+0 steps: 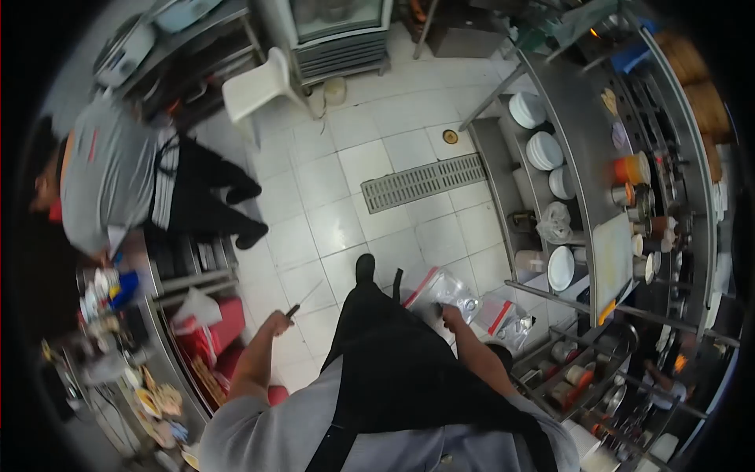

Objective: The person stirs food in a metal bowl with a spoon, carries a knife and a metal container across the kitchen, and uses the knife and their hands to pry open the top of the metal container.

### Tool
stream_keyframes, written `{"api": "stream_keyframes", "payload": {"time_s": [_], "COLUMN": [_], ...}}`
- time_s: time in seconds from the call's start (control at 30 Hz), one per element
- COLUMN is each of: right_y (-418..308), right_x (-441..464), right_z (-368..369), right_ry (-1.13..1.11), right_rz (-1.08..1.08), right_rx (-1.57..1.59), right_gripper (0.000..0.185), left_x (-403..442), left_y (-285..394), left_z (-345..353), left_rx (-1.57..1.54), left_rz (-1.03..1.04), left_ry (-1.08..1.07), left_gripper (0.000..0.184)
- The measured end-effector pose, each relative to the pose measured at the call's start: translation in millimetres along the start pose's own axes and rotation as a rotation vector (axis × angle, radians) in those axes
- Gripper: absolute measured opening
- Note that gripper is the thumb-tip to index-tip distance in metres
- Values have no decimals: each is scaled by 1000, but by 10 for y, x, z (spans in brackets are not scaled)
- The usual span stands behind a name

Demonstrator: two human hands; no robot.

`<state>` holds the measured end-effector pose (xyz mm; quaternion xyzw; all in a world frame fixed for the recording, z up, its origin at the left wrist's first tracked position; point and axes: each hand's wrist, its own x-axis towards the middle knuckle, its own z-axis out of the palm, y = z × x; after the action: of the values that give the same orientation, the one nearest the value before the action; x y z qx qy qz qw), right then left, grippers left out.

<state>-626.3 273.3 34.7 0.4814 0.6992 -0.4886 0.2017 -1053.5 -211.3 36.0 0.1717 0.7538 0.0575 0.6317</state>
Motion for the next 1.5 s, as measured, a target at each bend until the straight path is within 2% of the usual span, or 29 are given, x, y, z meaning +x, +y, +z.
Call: {"api": "stream_keyframes", "payload": {"time_s": [0.03, 0.07, 0.1, 0.13, 0.17, 0.2, 0.27, 0.37, 0.4, 0.47, 0.57, 0.63, 0.67, 0.7, 0.73, 0.8, 0.83, 0.93, 1.07, 1.1, 1.13, 1.17, 1.2, 1.23, 1.27, 1.3, 1.33, 1.43, 1.5], "right_y": [44, -110, -346, -595, -818, -1140, -1388, -1920, -2121, -2184, -2700, -2952, -3076, -3250, -3495, -4034, -4263, -4719, -4907, -4864, -4881, -4940, -4998, -5087, -5179, -5418, -5348, -5398, -5502], "right_x": [167, 292, 434, 587, 761, 865, 1373, 2113, 2190, 2764, 3279, 3631, 3814, 3973, 4178, 4283, 4338, 4582, 5230, 5424, 5612, 5847, 6023, 6212, 6255, 6642, 6730, 7142, 7267], "right_z": [-52, -181, -319, -469, -604, -732, -967, -1450, -1581, -1728, -2142, -2450, -2561, -2745, -3092, -3347, -3485, -4021, -4364, -4374, -4431, -4543, -4661, -4840, -4860, -5200, -5368, -5704, -6236], "right_ry": [44, 61, 47, 28, 11, 118, 148, 78, 182, 162, -14, -25, -33, -243, -171, -102, -83, 21, 174, 207, 232, 256, 269, 252, 260, 320, 341, 166, -6], "right_rz": [-21, -14, 35, 92, 116, 132, -20, -41, -236, -267, -254, -281, -283, -240, -171, -84, -60, -17, -110, -147, -143, -154, -170, -150, -183, -233, -235, -97, -169], "right_rx": [40, 60, 82, 120, 146, 271, 17, -206, -271, -476, -594, -615, -617, -660, -603, -492, -444, -316, -316, -345, -311, -284, -256, -105, -127, -130, -173, -142, -329], "right_gripper": [31, 33, 35, 38, 41, 43, 46, 49, 48, 41, 36, 34, 34, 35, 39, 45, 44, 42, 43, 42, 40, 39, 38, 38, 37, 37, 37, 37, 31], "left_x": [-207, 356, 295, 522, 909, 1133, 1381, 1196, 1053, 891, 806, 998, 1065, 1433, 1428, 2291, 2147, 2291, 3048, 3423, 3438, 3403, 3788, 3326, 3961, 3254, 2872, 3003, 2967], "left_y": [788, 561, 1041, 1326, 1454, 1717, 2231, 2854, 3154, 3534, 3817, 3878, 4152, 4019, 4452, 4106, 4552, 5466, 6504, 6639, 7048, 7548, 7571, 8339, 8211, 9319, 9820, 10399, 11051], "left_z": [-662, -1118, -1480, -1868, -2316, -2606, -3164, -3410, -3470, -3389, -3639, -3902, -4013, -4207, -4475, -5028, -5297, -6126, -6988, -7237, -7361, -7438, -7550, -7631, -7851, -7832, -7765, -7903, -8028], "left_rx": [-169, -267, -63, -50, -37, 12, 51, 507, 523, -172, -172, -713, -526, -514, -289, -282, 18, -8, 163, 962, 239, 187, 485, 569, 783, 536, 440, 217, 8], "left_rz": [-285, -131, -51, -105, -79, -128, -219, 381, 303, 66, 168, 82, -49, -14, -217, -337, -295, -344, -227, 301, -78, -141, 216, 209, 402, 261, 340, 359, 362], "left_ry": [-117, -293, -28, 98, -22, 32, 197, 594, 572, 605, 550, 220, 297, 196, 225, -122, 61, -3, -19, -238, -98, 40, 181, 180, 125, 389, 466, 336, 145], "left_gripper": [3, 6, 13, 14, 18, 23, 33, 40, 38, 39, 36, 25, 23, 22, 26, 31, 36, 35, 26, 20, 17, 21, 31, 39, 41, 40, 39, 35, 30]}}
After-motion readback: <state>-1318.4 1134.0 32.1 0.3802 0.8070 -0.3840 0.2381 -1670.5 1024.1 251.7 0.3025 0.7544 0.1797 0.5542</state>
